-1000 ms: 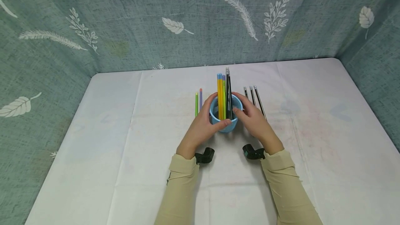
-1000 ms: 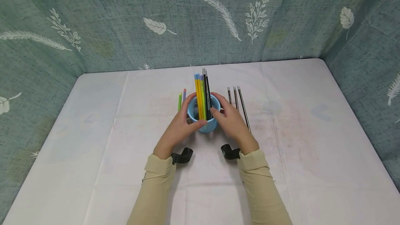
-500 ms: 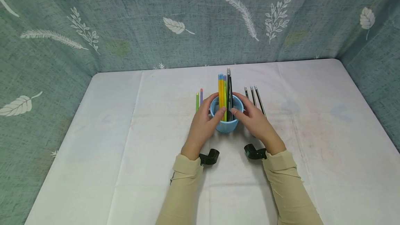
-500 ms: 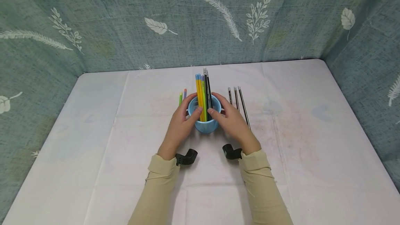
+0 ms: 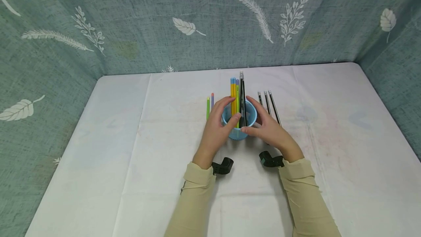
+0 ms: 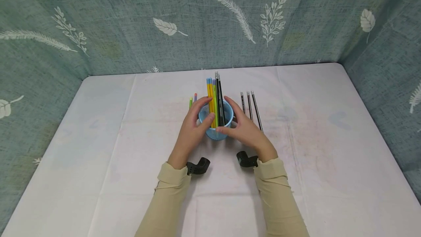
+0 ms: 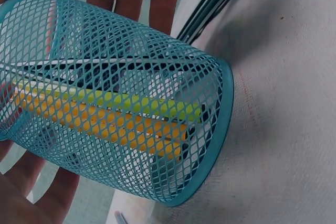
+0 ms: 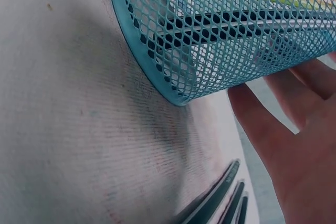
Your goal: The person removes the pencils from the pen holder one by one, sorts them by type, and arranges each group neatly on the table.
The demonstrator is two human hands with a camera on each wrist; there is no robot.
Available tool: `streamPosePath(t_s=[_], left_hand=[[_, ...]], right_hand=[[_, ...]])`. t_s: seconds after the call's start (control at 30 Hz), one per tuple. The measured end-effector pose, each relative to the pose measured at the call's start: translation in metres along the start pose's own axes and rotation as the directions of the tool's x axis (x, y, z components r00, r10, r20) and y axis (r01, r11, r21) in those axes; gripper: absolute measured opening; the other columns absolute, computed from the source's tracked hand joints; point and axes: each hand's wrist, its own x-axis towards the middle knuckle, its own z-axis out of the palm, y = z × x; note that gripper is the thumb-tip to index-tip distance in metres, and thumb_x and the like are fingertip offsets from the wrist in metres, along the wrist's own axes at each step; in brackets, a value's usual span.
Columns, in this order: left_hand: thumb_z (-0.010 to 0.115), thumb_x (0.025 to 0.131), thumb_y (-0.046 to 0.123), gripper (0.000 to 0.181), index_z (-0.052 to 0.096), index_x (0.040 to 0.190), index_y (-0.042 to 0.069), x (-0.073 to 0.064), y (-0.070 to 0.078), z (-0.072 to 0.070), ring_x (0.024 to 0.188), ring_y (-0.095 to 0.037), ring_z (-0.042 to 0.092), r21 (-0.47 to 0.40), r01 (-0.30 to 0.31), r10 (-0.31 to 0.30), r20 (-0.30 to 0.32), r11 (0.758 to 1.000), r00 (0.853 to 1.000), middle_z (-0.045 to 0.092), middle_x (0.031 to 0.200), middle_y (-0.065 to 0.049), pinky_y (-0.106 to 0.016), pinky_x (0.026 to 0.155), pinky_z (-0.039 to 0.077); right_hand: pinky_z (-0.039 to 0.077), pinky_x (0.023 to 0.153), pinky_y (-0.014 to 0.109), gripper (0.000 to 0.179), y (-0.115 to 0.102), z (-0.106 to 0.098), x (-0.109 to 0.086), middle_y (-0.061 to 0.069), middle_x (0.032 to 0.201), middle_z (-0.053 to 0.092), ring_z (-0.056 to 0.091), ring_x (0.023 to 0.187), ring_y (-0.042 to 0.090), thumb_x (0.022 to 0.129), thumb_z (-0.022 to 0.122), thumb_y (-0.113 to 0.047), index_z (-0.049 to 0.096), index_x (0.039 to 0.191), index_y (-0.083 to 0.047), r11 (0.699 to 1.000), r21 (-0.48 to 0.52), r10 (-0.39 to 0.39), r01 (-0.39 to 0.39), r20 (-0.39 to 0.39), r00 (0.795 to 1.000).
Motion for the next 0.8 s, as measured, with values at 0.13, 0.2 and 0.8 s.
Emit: streamPosePath(t_s=[0.13,0.2,0.8], left_hand=[[0.053,0.090,0.043,0.052,0.042,0.136,0.023,-0.001,0.002,0.000,0.132,-0.006,0.028,0.001,0.011,-0.011,0.028,1.000,1.000,0.035,0.142,0.009,-0.040,0.108,0.027],[0.053,0.090,0.042,0.052,0.041,0.137,0.023,-0.001,0.002,0.000,0.133,-0.007,0.028,-0.003,0.010,-0.010,0.035,1.000,0.999,0.035,0.142,0.009,-0.041,0.109,0.027],[0.054,0.093,0.028,0.030,0.060,0.119,0.016,0.000,-0.001,-0.002,0.114,-0.009,0.048,-0.105,-0.008,-0.009,-0.159,0.994,0.987,0.055,0.121,0.002,-0.040,0.092,0.045]], right_hand=[[0.025,0.107,0.049,0.097,0.005,0.000,0.001,0.001,0.152,0.014,0.026,0.136,0.023,0.078,0.074,-0.023,0.007,0.147,-0.035,0.998,0.057,-0.014,0.012,0.028,1.000],[0.028,0.106,0.048,0.100,0.007,0.000,0.002,0.003,0.151,0.017,0.029,0.134,0.023,0.077,0.074,-0.019,0.005,0.148,-0.032,0.996,0.087,-0.014,0.010,0.046,0.999],[0.039,0.095,0.041,0.093,0.014,0.007,0.005,0.007,0.135,0.036,0.044,0.118,0.025,0.076,0.075,-0.014,0.014,0.145,-0.026,0.991,0.126,0.033,-0.039,0.053,0.998]])
